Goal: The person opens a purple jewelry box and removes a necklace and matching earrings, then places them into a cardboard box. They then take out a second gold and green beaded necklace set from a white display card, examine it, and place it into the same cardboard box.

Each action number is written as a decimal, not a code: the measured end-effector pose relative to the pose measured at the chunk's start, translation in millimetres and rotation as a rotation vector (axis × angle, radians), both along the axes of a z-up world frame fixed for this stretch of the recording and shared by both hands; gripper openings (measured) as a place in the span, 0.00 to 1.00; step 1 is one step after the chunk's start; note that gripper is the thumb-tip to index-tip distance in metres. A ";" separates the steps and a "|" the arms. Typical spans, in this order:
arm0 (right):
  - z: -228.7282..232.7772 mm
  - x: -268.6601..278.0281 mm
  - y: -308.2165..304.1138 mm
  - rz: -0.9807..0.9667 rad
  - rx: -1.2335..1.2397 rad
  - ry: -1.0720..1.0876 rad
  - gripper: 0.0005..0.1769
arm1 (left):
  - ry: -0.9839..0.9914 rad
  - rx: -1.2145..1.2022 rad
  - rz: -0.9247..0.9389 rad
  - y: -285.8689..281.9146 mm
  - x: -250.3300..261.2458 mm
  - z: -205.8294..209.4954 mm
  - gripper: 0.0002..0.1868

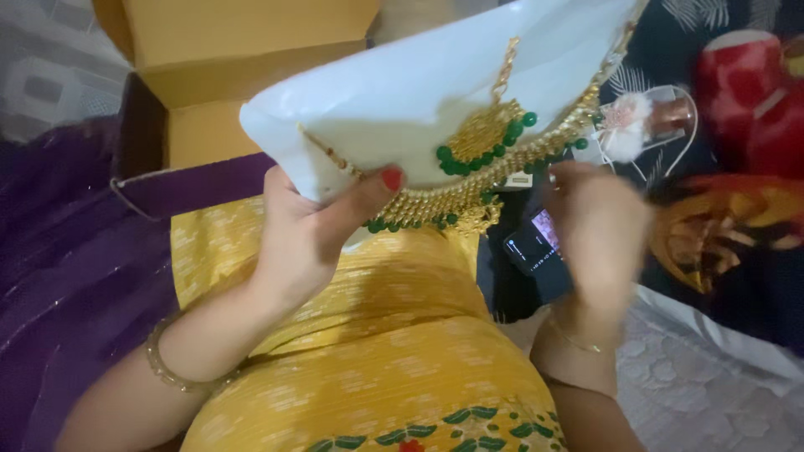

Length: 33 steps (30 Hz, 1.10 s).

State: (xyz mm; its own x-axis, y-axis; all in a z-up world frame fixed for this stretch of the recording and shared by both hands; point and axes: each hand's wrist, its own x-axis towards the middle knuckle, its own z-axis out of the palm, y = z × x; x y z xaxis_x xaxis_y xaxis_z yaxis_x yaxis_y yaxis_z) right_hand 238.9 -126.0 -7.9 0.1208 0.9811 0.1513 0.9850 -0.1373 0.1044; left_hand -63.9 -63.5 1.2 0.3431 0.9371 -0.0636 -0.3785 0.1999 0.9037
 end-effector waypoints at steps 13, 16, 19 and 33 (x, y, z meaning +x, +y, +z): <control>-208.9 26.3 31.1 0.232 -0.294 0.089 0.22 | -0.110 0.110 0.079 -1.5 -24.3 10.3 0.14; -202.2 21.5 33.5 0.224 -0.294 0.186 0.25 | -0.095 0.141 0.071 0.7 -27.6 11.4 0.14; -180.3 11.9 38.9 0.115 -0.490 0.136 0.25 | -0.111 0.169 0.072 2.6 -30.3 11.9 0.16; 64.0 -33.2 11.5 0.058 -0.329 0.374 0.19 | -0.220 0.016 0.161 28.6 -35.7 -6.2 0.24</control>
